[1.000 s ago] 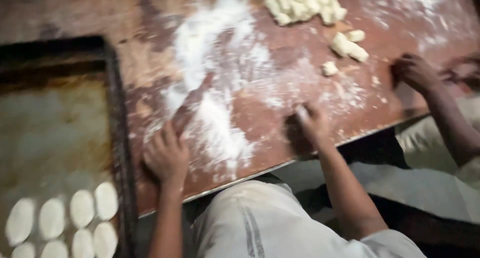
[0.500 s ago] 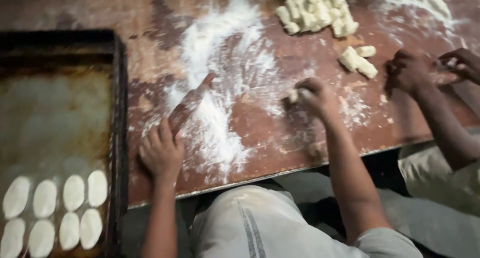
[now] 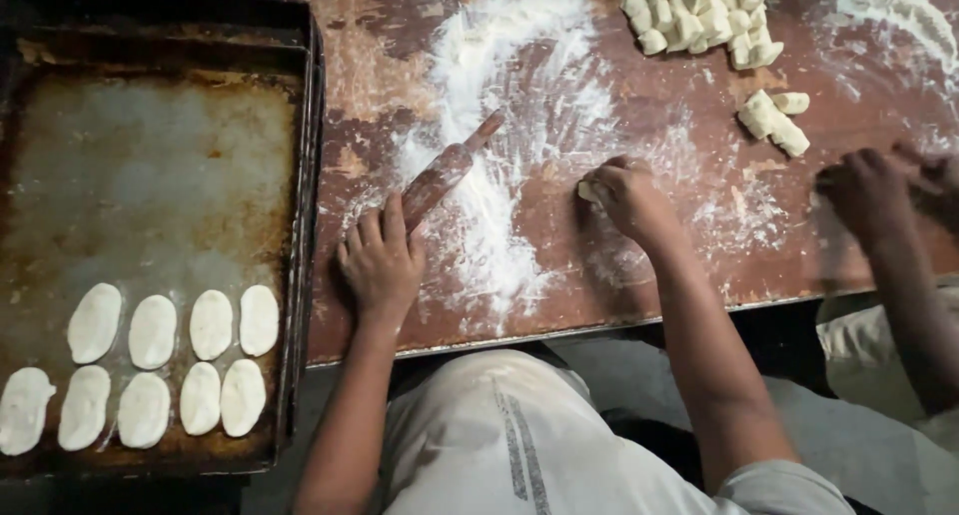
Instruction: Rolling small pieces of dough into oval shapes using a rolling pin and arranging them on a baking tray.
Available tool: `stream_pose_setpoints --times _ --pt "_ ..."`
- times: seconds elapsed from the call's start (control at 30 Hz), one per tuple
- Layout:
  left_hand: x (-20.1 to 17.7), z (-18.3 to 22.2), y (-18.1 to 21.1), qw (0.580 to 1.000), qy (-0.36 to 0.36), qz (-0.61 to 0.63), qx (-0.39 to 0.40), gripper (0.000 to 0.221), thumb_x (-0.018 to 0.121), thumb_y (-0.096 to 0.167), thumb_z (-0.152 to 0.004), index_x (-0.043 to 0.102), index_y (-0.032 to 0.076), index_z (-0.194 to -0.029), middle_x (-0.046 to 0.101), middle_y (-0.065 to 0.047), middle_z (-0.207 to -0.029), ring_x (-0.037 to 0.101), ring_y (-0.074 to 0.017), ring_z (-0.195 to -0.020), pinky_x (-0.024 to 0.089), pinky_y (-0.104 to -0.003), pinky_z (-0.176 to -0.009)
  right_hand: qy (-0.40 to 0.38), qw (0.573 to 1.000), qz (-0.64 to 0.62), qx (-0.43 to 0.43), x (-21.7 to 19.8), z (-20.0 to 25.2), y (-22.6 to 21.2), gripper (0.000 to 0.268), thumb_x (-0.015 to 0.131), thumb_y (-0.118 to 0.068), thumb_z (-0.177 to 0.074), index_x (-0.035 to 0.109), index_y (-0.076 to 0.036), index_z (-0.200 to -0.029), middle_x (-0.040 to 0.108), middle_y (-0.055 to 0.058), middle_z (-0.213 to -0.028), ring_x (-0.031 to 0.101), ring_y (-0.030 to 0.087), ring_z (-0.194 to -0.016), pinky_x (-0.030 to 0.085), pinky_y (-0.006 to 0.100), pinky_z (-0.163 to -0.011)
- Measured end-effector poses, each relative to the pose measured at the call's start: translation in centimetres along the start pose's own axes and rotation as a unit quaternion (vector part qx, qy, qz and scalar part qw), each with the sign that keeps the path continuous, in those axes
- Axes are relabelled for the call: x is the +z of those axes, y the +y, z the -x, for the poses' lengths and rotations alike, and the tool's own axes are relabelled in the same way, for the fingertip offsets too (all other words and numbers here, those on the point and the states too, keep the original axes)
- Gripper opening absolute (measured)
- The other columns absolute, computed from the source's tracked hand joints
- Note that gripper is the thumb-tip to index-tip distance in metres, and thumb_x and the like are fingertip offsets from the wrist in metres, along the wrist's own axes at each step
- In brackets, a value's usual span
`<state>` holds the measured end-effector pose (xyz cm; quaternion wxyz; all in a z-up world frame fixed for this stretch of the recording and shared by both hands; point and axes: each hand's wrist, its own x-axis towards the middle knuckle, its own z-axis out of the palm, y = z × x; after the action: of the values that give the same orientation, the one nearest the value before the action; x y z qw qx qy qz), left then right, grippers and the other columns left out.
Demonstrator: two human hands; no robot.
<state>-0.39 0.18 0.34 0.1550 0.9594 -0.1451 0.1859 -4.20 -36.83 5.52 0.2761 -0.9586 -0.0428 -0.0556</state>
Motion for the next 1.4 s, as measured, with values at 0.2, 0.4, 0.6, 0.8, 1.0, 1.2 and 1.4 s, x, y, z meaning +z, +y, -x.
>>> stream_pose_setpoints --times 0.2,0.4,0.6,0.8,1.0,1.2,1.4 --pt "0.4 0.1 -0.1 1.000 -0.018 0.018 -0.001 0.059 0.067 0.042 -0.095 0.054 0.019 -0.148 0.062 -0.012 -0.122 0.061 -0.0353 -0.107 0.047 -0.055 -0.089 0.046 0.970 0.234 0.037 2.0 0.9 -2.5 0.019 0.066 -0.015 -0.086 0.078 -0.007 -0.098 0.074 0.012 -0.107 0.065 0.035 -0.099 0.052 0.045 -0.089" --pt "2.3 0.9 -1.2 0.999 -0.025 0.021 -0.004 0.062 0.067 0.043 -0.095 0.052 0.019 -0.150 0.062 -0.013 -0.123 0.061 -0.0338 -0.109 0.046 -0.056 -0.092 0.182 0.944 0.277 -0.006 5.7 6.2 -2.4 0.020 0.064 -0.007 -0.095 0.076 -0.012 -0.109 0.072 0.008 -0.113 0.066 0.030 -0.108 0.051 0.042 -0.096" --pt "1.0 1.1 0.0 0.997 0.019 -0.005 -0.077 0.061 0.069 0.043 -0.095 0.055 0.017 -0.148 0.062 -0.012 -0.123 0.061 -0.0362 -0.108 0.046 -0.056 -0.089 0.142 0.970 0.194 -0.037 3.0 5.7 -3.7 0.018 0.068 -0.007 -0.087 0.078 -0.011 -0.101 0.073 0.010 -0.103 0.066 0.033 -0.098 0.051 0.048 -0.087" --pt "1.1 0.3 0.0 0.984 0.054 -0.055 -0.160 0.060 0.068 0.046 -0.093 0.057 0.017 -0.145 0.062 -0.014 -0.120 0.059 -0.0375 -0.107 0.045 -0.057 -0.084 0.030 0.973 -0.216 0.080 5.4 -3.4 5.0 0.017 0.070 -0.010 -0.089 0.074 -0.006 -0.105 0.076 0.009 -0.093 0.071 0.021 -0.083 0.056 0.035 -0.075" --pt "0.9 -0.2 0.7 0.982 0.056 -0.091 -0.153 0.063 0.068 0.046 -0.092 0.055 0.014 -0.145 0.062 -0.014 -0.125 0.059 -0.0368 -0.110 0.047 -0.056 -0.085 0.110 0.977 -0.050 -0.174 6.7 -18.3 -4.1 0.016 0.070 -0.007 -0.089 0.078 -0.007 -0.102 0.070 0.016 -0.099 0.067 0.034 -0.089 0.054 0.042 -0.075" --pt "0.5 -0.4 0.4 0.984 0.041 -0.079 -0.154 0.067 0.070 0.044 -0.089 0.053 0.013 -0.147 0.062 -0.015 -0.125 0.058 -0.0372 -0.109 0.046 -0.056 -0.084 0.137 0.961 0.143 -0.195 10.6 -17.6 -3.0 0.022 0.072 -0.011 -0.079 0.076 -0.007 -0.100 0.070 0.016 -0.104 0.065 0.040 -0.095 0.053 0.050 -0.082" --pt "-0.2 -0.2 0.0 0.990 0.033 -0.033 -0.130 0.067 0.070 0.043 -0.087 0.054 0.015 -0.146 0.062 -0.014 -0.124 0.058 -0.0369 -0.110 0.046 -0.056 -0.086 -0.052 0.944 -0.315 0.083 7.8 -4.6 -6.2 0.031 0.078 -0.017 -0.085 0.060 -0.005 -0.107 0.066 0.011 -0.094 0.063 0.023 -0.082 0.054 0.036 -0.070"
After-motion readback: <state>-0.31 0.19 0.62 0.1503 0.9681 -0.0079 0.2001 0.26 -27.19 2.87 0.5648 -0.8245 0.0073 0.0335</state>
